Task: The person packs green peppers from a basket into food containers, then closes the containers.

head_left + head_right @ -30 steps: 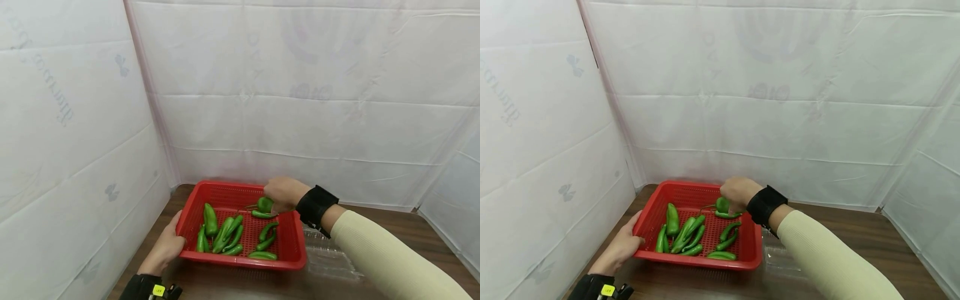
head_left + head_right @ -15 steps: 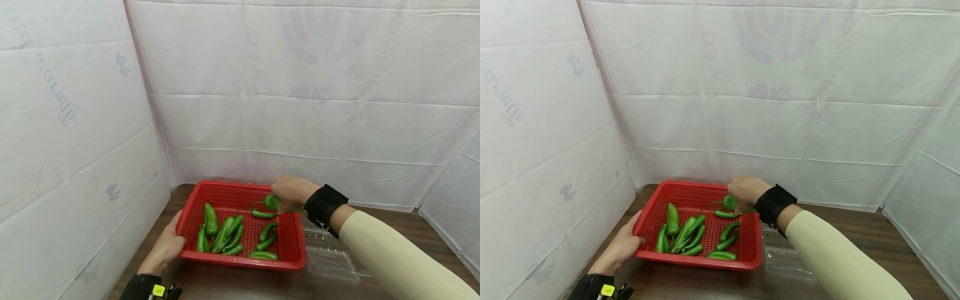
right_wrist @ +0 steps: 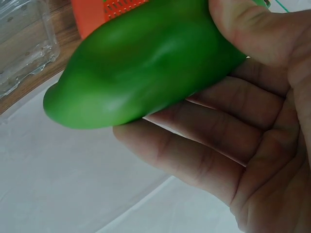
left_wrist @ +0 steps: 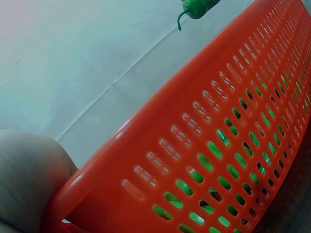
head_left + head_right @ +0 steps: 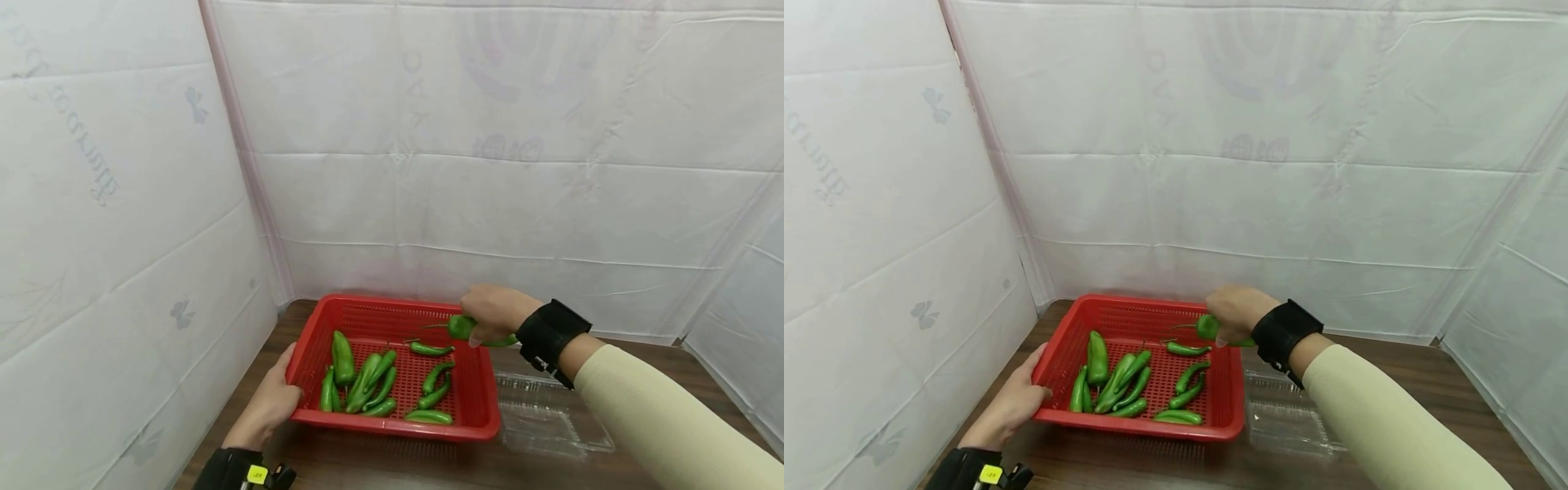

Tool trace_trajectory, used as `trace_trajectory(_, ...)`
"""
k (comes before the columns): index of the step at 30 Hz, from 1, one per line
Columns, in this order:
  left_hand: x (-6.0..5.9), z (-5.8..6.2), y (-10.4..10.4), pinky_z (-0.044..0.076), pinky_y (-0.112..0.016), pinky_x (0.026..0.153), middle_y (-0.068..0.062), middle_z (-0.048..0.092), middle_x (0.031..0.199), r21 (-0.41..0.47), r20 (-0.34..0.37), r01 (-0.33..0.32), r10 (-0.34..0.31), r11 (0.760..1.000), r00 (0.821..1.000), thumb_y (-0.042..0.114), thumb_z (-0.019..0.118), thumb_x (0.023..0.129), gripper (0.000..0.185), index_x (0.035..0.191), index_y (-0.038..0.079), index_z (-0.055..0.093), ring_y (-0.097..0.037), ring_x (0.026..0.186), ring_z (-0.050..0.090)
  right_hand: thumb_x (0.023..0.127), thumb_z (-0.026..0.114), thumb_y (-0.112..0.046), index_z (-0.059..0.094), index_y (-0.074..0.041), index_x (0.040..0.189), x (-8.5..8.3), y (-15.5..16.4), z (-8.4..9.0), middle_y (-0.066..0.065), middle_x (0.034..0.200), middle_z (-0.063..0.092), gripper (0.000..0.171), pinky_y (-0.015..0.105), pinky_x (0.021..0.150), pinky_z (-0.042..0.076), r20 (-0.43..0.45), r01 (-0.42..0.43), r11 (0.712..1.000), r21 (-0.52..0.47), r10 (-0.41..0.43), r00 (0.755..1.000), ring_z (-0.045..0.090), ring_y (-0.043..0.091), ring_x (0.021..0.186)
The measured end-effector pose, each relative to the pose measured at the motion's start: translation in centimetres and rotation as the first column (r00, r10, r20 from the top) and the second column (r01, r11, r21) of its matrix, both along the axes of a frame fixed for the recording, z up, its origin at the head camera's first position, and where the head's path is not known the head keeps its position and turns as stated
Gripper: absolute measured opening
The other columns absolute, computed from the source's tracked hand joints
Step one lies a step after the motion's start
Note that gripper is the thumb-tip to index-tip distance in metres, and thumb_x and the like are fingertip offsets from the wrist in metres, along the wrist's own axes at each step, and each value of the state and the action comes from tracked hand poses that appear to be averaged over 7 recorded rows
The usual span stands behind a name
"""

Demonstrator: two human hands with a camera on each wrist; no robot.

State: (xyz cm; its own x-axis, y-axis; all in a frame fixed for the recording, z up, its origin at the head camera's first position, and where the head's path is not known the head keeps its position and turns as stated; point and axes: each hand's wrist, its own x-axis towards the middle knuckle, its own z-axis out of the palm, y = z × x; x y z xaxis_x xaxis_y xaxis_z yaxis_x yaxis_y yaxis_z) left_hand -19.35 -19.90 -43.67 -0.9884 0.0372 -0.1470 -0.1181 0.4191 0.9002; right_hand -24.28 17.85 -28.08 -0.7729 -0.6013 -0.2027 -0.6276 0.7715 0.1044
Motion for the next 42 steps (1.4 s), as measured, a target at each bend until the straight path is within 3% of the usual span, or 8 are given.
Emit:
trace_trajectory(19,0.0,0.2,-0.4,0.051,-0.055,0.1,-0.027,0.035,0.161,0.004,0.01,0.006,-0.006,1.0,1.0,-0.014,0.047,0.083,0.097,0.168,0.01,0.006,-0.047,0.137,0.047,0.082,0.087,-0.019,0.036,-0.023,0.059,0.6,3.8,-0.3,-0.01,0.062,0.02,0.056,0.025,0.058,0.021,-0.03,-0.013,0.996,-0.093,0.01,1.0,0.02,0.009,0.061)
trace_trajectory(32,0.1,0.3,-0.6,0.048,-0.061,0.104,-0.026,0.033,0.162,0.003,0.022,0.007,-0.007,1.0,1.0,-0.013,0.047,0.084,0.098,0.169,0.012,0.005,-0.047,0.138,0.045,0.082,0.087,-0.023,0.042,-0.023,0.06,1.4,6.0,-0.4,-0.011,0.061,0.027,0.05,0.024,0.057,0.024,-0.018,0.047,0.996,-0.078,-0.048,0.999,0.025,0.007,0.058)
trace_trajectory(42,0.1,0.3,-0.5,0.05,-0.058,0.1,-0.027,0.037,0.159,-0.014,0.02,-0.002,0.002,1.0,1.0,-0.012,0.049,0.084,0.096,0.168,0.011,0.008,-0.047,0.135,0.048,0.083,0.087,-0.025,0.046,-0.022,0.061,2.1,8.6,-1.2,-0.01,0.061,0.029,0.046,0.024,0.057,0.023,0.006,0.109,0.99,-0.09,-0.109,0.994,0.026,0.007,0.058)
